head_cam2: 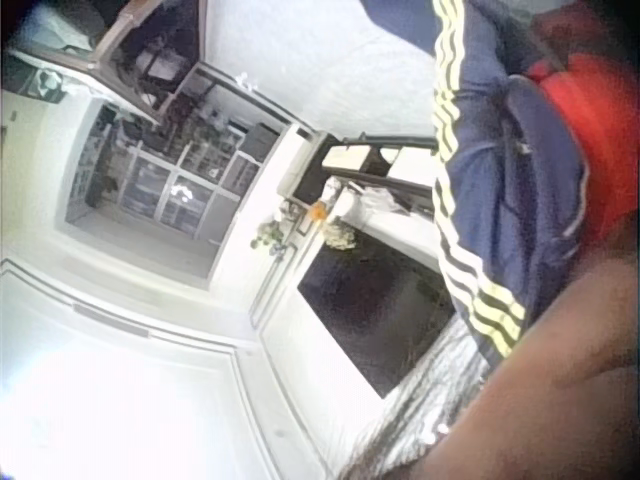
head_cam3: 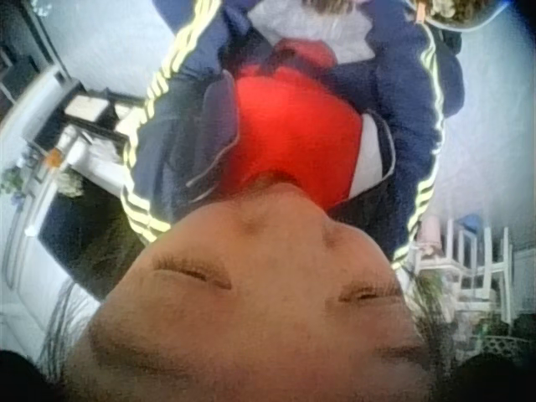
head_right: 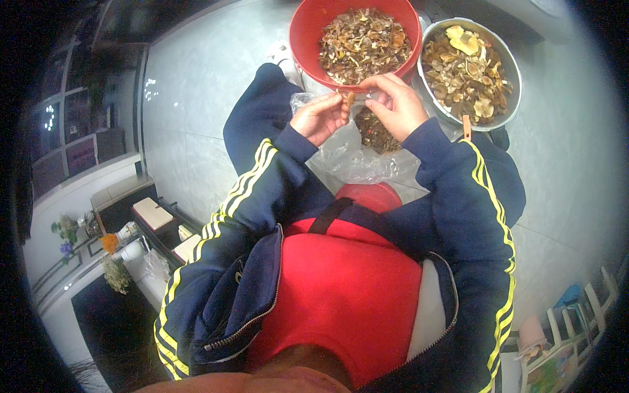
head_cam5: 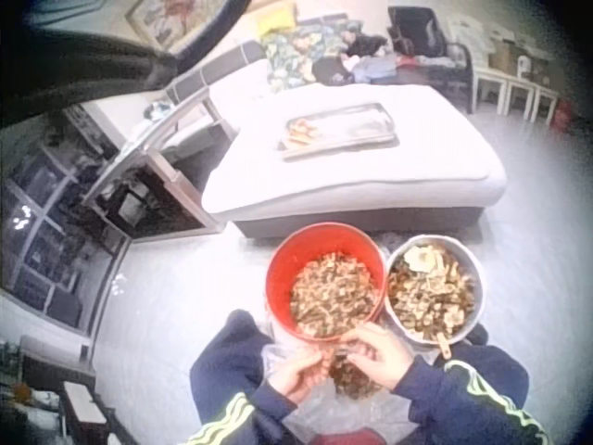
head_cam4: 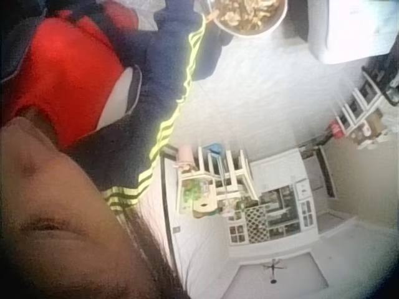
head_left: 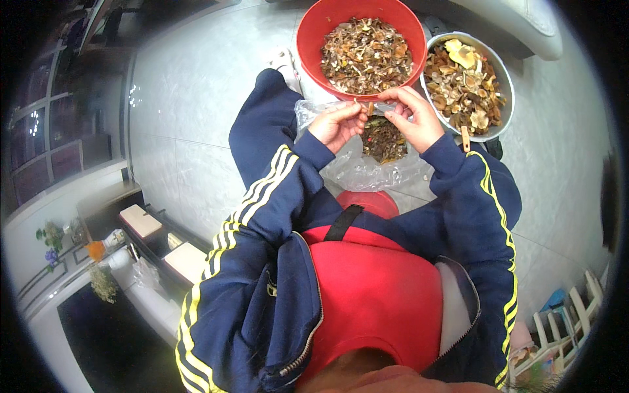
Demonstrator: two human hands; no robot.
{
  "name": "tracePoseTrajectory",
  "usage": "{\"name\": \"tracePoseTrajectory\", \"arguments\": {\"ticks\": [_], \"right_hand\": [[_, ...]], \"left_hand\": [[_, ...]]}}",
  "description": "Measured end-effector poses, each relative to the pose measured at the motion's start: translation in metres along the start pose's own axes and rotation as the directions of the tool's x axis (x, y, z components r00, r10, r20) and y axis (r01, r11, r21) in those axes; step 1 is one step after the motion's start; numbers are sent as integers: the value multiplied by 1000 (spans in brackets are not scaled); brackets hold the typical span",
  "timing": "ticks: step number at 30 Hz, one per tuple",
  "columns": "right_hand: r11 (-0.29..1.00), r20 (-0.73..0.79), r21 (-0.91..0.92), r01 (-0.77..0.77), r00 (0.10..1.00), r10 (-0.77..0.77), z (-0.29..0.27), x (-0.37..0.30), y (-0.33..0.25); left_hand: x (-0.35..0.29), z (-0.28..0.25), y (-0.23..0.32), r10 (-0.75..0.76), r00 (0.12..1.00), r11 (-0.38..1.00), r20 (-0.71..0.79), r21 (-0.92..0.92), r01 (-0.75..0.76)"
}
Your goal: The person sits on the floor and sorts dried mushrooms by hand, picking pieces from a red bowl and placing them into a metal bowl or a plastic bag. The person occasionally uses a small knife to trim or separate pieces.
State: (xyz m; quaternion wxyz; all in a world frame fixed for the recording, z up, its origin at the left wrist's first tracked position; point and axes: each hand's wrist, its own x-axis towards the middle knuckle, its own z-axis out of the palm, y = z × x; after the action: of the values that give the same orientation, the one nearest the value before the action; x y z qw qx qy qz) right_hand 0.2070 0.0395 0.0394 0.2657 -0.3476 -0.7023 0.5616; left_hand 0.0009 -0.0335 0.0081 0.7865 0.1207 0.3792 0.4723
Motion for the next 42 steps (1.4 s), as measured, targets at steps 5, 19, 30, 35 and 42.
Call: {"name": "tracePoseTrajectory", "arguments": {"ticks": [5, 19, 30, 35, 42], "right_hand": [[980, 157, 182, -85, 986, 56, 8, -11, 0], [977, 175, 211, -26, 985, -12, 26, -46, -8], [985, 48, -144, 98, 995, -92, 10, -57, 0], [974, -22, -198, 113, 993, -119, 5, -58, -7], [927, 49, -262, 269, 963, -265, 16, -60, -24]], "left_hand": [[-26, 13, -25, -44, 999, 947, -28, -318, 33], [-46, 23, -49, -9, 998, 968, 56, -250, 23], [-54, 33, -47, 115, 991, 991, -66, 71, -110], [-55, 37, -50, 266, 953, 907, -142, 372, -198], [-55, 39, -55, 340, 931, 815, -132, 535, -222]]}}
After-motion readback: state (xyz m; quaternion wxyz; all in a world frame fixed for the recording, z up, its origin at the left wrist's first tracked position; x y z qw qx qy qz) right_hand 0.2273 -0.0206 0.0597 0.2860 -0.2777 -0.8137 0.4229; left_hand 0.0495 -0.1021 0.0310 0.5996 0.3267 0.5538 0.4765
